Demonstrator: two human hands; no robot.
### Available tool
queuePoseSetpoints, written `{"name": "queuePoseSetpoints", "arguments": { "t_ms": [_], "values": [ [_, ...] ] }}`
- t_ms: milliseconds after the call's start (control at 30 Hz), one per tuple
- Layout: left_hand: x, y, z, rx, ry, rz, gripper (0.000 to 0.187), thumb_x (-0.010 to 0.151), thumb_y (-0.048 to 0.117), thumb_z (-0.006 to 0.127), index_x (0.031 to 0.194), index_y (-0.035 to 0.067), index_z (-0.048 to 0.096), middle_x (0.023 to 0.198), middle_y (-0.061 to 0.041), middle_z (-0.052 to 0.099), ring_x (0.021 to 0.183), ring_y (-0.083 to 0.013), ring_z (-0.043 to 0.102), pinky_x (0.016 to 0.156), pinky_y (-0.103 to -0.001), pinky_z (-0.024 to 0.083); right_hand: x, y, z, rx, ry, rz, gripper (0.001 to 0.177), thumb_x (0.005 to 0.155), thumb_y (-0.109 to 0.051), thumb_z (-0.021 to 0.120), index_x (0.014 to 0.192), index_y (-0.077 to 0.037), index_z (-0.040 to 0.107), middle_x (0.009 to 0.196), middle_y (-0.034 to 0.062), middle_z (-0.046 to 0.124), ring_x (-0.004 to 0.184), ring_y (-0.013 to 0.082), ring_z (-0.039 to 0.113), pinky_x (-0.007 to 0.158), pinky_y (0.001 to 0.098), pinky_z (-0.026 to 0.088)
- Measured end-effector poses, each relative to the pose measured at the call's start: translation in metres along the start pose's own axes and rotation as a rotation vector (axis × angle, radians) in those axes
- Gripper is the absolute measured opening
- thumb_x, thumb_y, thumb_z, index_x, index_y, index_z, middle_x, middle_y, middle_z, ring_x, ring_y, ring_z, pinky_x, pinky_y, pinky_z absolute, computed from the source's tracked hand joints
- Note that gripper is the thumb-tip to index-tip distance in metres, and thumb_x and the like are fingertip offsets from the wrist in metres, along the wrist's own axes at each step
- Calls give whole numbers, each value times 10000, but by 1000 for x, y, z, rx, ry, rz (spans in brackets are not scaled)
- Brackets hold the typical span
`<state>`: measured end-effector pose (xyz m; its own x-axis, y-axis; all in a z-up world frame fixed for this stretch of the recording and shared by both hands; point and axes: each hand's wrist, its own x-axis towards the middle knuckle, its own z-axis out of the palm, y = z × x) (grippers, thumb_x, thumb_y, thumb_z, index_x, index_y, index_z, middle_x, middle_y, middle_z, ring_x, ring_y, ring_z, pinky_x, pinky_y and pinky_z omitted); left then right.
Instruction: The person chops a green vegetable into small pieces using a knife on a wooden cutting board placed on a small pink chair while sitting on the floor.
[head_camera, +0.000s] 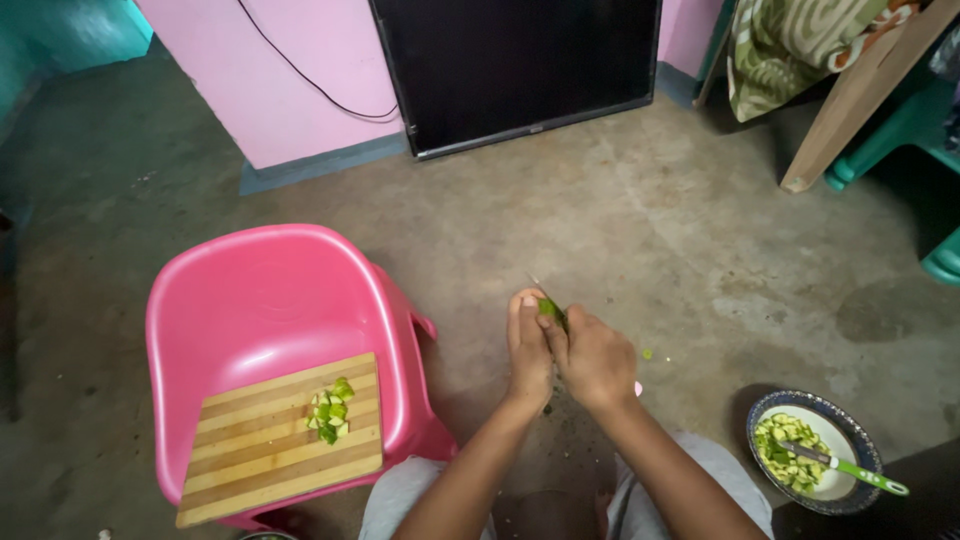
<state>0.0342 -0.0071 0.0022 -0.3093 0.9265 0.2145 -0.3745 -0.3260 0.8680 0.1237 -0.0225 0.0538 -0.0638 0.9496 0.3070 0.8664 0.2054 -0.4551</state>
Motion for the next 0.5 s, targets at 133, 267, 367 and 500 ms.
{"name": "queuePoseSetpoints", "arguments": {
  "t_ms": [133,267,367,500],
  "values": [
    [-3,-2,0,-55,13,-64,270,1081,312,396,1139,92,541,875,12,483,777,-87,462,684,-252,416,-6,-3,3,78,55,-66,442,988,-498,470,917,-124,695,780,182,708,700,433,683,613,542,524],
    [-4,4,5,-40,-6,-4,285,1095,309,370,1163,86,534,890,3,487,779,-86,462,696,-247,422,-7,-1,-2,43,93,-109,423,987,-491,495,919,-125,696,782,169,710,704,411,692,605,531,525],
    [-6,16,7,-54,-9,-60,304,1075,329,337,1130,92,518,872,1,505,747,-98,493,669,-268,470,-6,0,-12,81,143,-110,447,936,-516,543,876,-93,675,765,167,701,690,396,693,586,513,526],
    [-6,15,8,-94,-28,-4,300,1111,309,352,1164,61,514,870,-4,476,750,-98,463,670,-257,433,-6,-6,-15,46,81,-53,495,942,-535,568,799,-68,647,741,165,686,692,395,687,588,509,522]
  ]
}}
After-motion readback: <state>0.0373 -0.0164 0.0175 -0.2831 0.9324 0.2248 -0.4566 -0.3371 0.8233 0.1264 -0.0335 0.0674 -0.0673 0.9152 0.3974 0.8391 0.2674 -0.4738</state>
